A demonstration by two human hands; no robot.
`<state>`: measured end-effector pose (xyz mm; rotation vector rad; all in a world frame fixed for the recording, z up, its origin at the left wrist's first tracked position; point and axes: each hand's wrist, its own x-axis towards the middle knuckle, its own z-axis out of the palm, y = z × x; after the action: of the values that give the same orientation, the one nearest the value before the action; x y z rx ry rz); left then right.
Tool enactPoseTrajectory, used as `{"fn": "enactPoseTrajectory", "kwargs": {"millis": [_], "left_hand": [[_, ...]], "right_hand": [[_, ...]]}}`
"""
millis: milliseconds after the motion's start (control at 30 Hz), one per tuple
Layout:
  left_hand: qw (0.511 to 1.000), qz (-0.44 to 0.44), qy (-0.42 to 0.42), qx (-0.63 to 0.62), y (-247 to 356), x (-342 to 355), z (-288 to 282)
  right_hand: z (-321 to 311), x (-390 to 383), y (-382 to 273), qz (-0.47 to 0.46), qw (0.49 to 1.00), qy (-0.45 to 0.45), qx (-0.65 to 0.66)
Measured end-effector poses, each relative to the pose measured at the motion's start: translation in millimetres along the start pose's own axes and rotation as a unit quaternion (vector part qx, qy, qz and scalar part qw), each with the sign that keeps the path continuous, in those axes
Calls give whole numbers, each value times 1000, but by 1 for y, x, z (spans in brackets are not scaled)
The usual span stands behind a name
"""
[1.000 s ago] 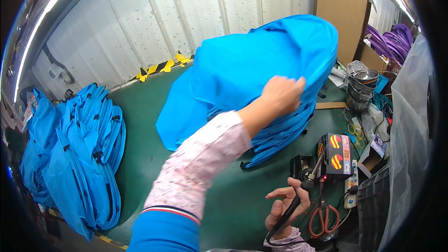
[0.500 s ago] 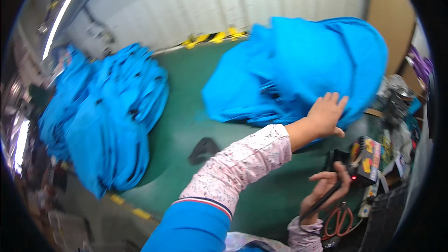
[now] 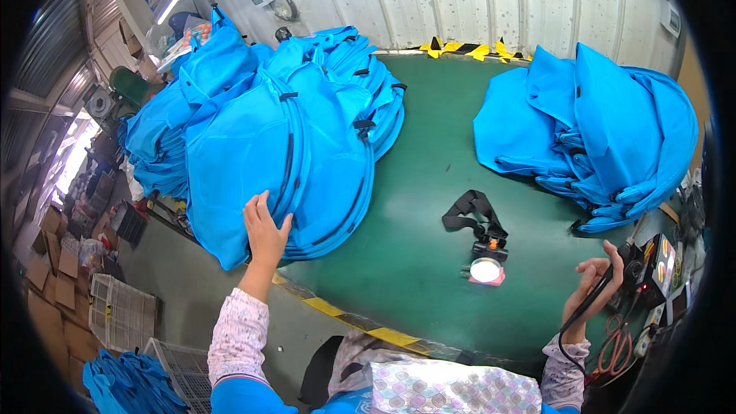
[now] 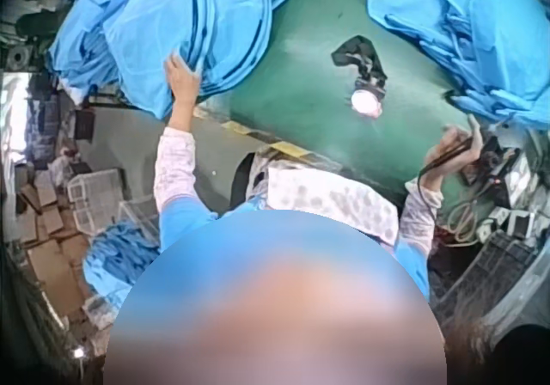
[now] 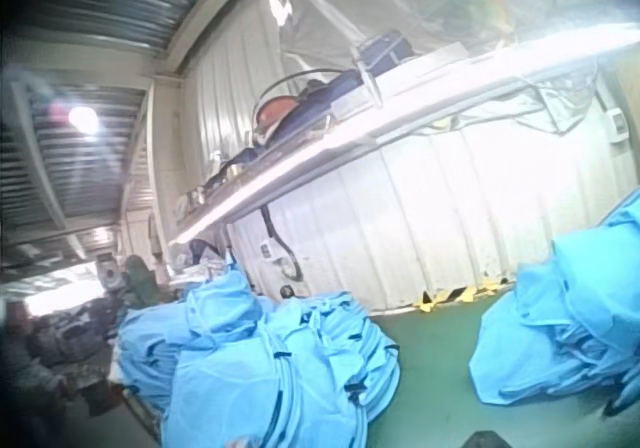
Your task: The person uses a handheld soldering iron to stitch the seams of blue fabric bags. They pick up each bag, apply the hot tip along the edges, and place the finished bag on a growing stack on the table.
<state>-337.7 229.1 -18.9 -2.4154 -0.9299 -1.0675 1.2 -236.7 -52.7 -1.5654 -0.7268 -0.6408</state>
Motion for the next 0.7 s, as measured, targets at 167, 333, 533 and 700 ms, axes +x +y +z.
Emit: {"fn": "enactPoseTrajectory", "kwargs": {"millis": [167,333,533,700], "left_hand": [[982,53,-154,98,-44,-1,40],[999,16,-14,43,-77,74,-13],[969,-15,71,-236,-93,197,-194],[896,-65,93,-430,-27,212,-228]], "right_hand": [[40,-16,-41,-118,992,-29,-18],[46,-19,-75,-237,966,-84,-65],[32,-22,-90,-153,983,-65,-74],[76,-1,-131,-176,982,-26,64]]}}
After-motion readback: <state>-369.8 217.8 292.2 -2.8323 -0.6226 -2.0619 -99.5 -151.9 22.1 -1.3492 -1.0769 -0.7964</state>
